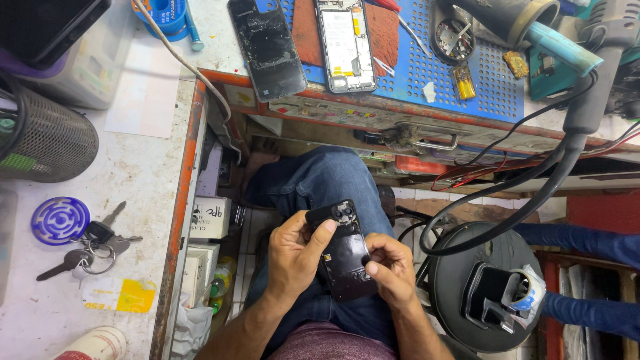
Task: The person removes a battery from a disassembled smartphone, then assembles a different smartphone by attaching the back cover and connecting the battery. The person tests the device by unlocking the screen and connecting a charging cable.
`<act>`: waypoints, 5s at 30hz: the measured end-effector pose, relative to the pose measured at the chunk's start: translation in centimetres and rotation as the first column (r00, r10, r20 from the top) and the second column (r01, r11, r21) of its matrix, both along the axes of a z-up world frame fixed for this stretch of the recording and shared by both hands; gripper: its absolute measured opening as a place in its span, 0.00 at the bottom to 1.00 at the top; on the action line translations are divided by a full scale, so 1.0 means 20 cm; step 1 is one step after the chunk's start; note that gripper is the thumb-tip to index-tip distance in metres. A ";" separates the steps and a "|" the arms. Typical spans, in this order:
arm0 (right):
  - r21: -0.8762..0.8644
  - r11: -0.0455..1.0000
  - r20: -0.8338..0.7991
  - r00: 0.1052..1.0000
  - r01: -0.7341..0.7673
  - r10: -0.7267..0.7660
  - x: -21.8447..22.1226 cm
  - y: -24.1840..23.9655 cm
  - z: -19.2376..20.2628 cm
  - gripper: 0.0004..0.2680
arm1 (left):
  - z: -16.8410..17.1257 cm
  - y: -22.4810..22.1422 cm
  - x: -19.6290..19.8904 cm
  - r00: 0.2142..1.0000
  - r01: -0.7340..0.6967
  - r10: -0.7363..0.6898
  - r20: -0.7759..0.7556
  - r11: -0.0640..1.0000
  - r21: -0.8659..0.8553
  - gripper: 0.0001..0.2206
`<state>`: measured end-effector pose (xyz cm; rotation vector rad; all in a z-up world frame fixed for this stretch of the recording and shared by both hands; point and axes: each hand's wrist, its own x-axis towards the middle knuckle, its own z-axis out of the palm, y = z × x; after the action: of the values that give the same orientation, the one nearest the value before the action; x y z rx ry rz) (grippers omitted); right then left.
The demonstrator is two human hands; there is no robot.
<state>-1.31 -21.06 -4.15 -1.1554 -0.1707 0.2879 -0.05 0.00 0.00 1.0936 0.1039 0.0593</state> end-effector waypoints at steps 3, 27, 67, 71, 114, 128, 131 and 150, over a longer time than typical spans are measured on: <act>0.028 0.994 0.027 0.994 -0.106 0.105 0.05 0.02 0.10 0.23 | 0.00 0.00 -0.01 1.000 -0.018 0.017 0.023 0.999 0.032 0.04; -0.280 0.928 -0.102 0.954 0.244 -0.281 0.13 0.14 0.12 0.04 | 0.00 -0.04 -0.03 0.996 -0.047 0.031 0.081 0.978 0.203 0.05; 0.185 0.982 -0.273 0.962 0.038 0.014 0.22 0.08 0.20 0.16 | 0.03 0.01 0.01 0.982 0.164 -0.165 -0.090 0.986 -0.016 0.11; 0.141 0.990 -0.323 0.944 -0.013 0.058 0.24 0.07 0.21 0.15 | 0.05 0.03 0.05 0.990 0.116 -0.117 -0.079 0.993 -0.022 0.12; -0.618 0.565 0.674 0.739 0.546 0.023 1.32 0.29 0.92 0.11 | 0.65 0.25 0.66 0.921 -0.374 0.248 0.301 0.344 0.862 0.17; -0.662 0.690 0.739 0.407 0.292 0.537 1.58 0.40 1.02 0.60 | 0.85 0.23 1.18 0.990 -0.102 0.137 0.026 0.586 0.804 0.16; -0.680 0.678 0.716 0.451 0.278 0.533 1.58 0.45 0.98 0.61 | 0.84 0.22 1.18 0.988 -0.150 0.121 0.097 0.579 0.801 0.16; -0.678 0.735 0.619 0.527 -0.017 0.582 1.62 0.39 0.88 0.61 | 0.63 0.38 1.11 0.954 0.283 -0.277 -0.115 0.959 0.034 0.32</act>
<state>31.00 -13.32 13.44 -1.8585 -1.2265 0.1055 22.11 7.51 12.56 1.1523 0.0450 -0.2551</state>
